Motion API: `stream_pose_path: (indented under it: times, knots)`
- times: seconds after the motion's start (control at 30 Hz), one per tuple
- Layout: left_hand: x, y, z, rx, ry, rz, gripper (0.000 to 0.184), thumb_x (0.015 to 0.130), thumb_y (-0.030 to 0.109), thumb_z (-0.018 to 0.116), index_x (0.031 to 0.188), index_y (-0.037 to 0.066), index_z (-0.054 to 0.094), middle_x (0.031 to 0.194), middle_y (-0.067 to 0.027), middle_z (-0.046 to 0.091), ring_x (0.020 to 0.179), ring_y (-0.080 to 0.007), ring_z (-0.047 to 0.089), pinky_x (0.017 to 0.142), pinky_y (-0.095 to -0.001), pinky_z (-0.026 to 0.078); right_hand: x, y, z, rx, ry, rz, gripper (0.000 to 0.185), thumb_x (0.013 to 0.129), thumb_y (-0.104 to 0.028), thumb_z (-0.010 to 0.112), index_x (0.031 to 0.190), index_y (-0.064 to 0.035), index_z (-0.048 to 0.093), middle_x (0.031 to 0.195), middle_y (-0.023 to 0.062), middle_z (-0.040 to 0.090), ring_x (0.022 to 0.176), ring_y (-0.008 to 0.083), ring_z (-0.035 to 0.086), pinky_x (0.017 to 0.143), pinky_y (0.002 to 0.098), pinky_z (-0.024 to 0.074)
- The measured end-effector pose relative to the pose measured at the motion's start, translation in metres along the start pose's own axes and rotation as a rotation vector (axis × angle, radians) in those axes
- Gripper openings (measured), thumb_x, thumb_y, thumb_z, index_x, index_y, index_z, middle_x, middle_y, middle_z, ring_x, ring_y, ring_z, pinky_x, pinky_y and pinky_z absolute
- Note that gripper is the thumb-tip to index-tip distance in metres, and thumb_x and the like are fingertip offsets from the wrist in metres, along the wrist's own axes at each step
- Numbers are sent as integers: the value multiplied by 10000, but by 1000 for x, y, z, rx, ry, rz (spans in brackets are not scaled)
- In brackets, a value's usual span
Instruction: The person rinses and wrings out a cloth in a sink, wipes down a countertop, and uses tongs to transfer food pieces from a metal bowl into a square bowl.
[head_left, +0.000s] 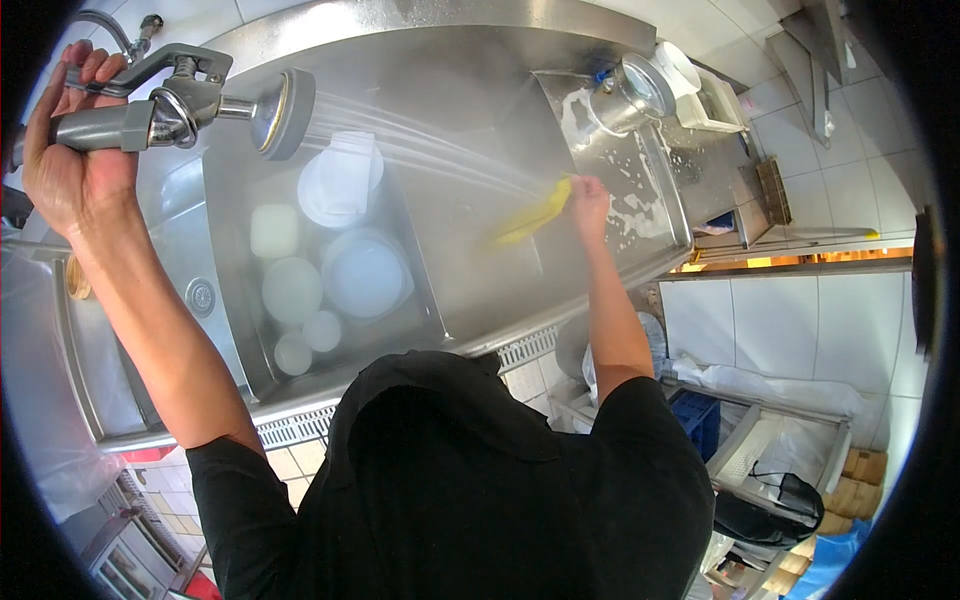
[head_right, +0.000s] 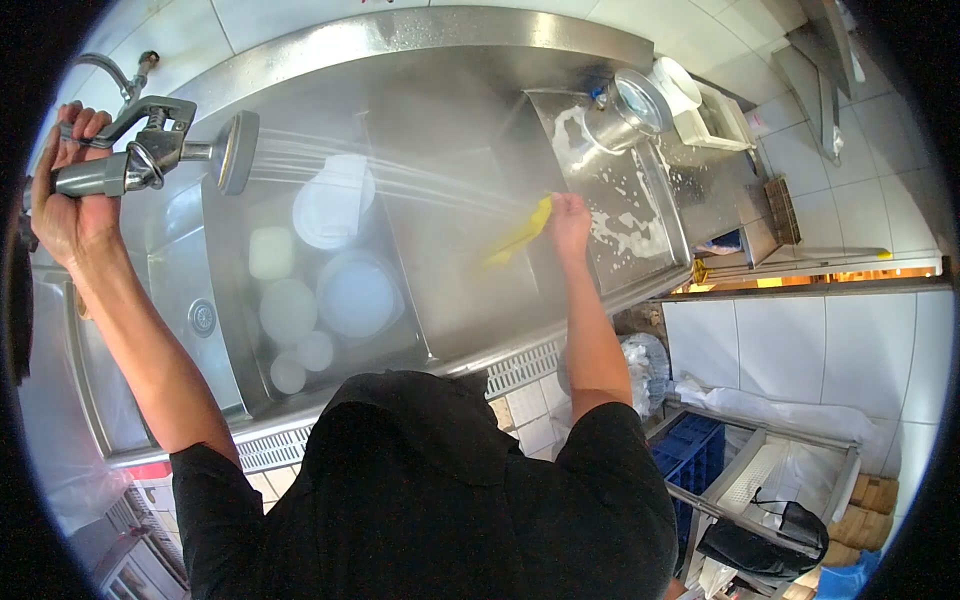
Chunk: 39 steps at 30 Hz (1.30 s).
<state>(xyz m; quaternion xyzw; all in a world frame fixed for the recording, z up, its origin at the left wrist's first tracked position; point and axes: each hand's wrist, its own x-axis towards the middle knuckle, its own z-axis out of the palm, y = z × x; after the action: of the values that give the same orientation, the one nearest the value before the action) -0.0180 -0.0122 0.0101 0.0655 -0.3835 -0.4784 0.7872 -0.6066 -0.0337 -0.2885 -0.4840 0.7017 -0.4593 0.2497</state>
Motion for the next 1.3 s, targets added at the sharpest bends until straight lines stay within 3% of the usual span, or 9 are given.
stream_pose_path:
  times: [0.17,0.47,0.67,0.77,0.87,0.97,1.07,1.3]
  knots:
    - [-1,-1,0,3,5,-5,272,865,-61,426,1101,-180,364,1044,-244,446,905,-262,424,824,-415,378,-3,-14,0,81,-21,80,212,943,-207,572,946,2,612,765,63,644,633,123,609,542,288,516]
    - [-2,-3,7,16,30,13,261,856,-73,433,1085,-172,358,1038,-238,442,897,-257,417,795,-408,367,-10,-31,1,63,-44,9,195,936,-155,559,947,35,603,771,78,633,668,168,642,497,324,568]
    - [-1,-4,6,-12,13,10,268,854,-76,437,1092,-172,359,1036,-236,443,902,-258,418,793,-410,365,-2,-11,3,68,-38,72,166,914,-136,580,906,23,628,751,60,632,667,125,602,585,301,532]
    - [0,-4,5,17,35,22,271,854,-78,442,1096,-171,362,1035,-234,445,906,-258,421,787,-408,367,0,-6,3,-77,-5,-46,171,903,-137,593,877,27,632,732,48,630,692,102,579,660,304,500]
    - [-1,-5,5,46,77,39,261,858,-82,449,1091,-170,371,1031,-230,450,902,-257,425,780,-404,369,5,4,3,-42,-24,-28,179,894,-149,605,873,27,633,744,90,650,700,151,607,700,330,485]
    - [-4,-7,4,74,107,56,249,861,-86,458,1083,-169,381,1019,-228,460,894,-255,430,772,-401,373,1,-8,2,-288,1,-190,184,886,-169,616,885,14,637,759,150,656,675,233,622,683,354,486]
    - [-4,-5,-4,54,110,39,241,863,-87,465,1077,-169,389,1006,-228,471,883,-253,435,765,-397,377,-14,-47,2,-335,13,-173,187,881,-185,625,889,1,639,757,186,642,665,303,615,667,377,482]
    - [-10,-4,-11,98,140,19,228,878,-56,498,1064,-163,420,1005,-212,484,871,-240,445,765,-381,388,-13,-71,0,-266,24,-216,204,898,-211,617,907,-8,635,714,179,634,622,308,609,626,383,480]
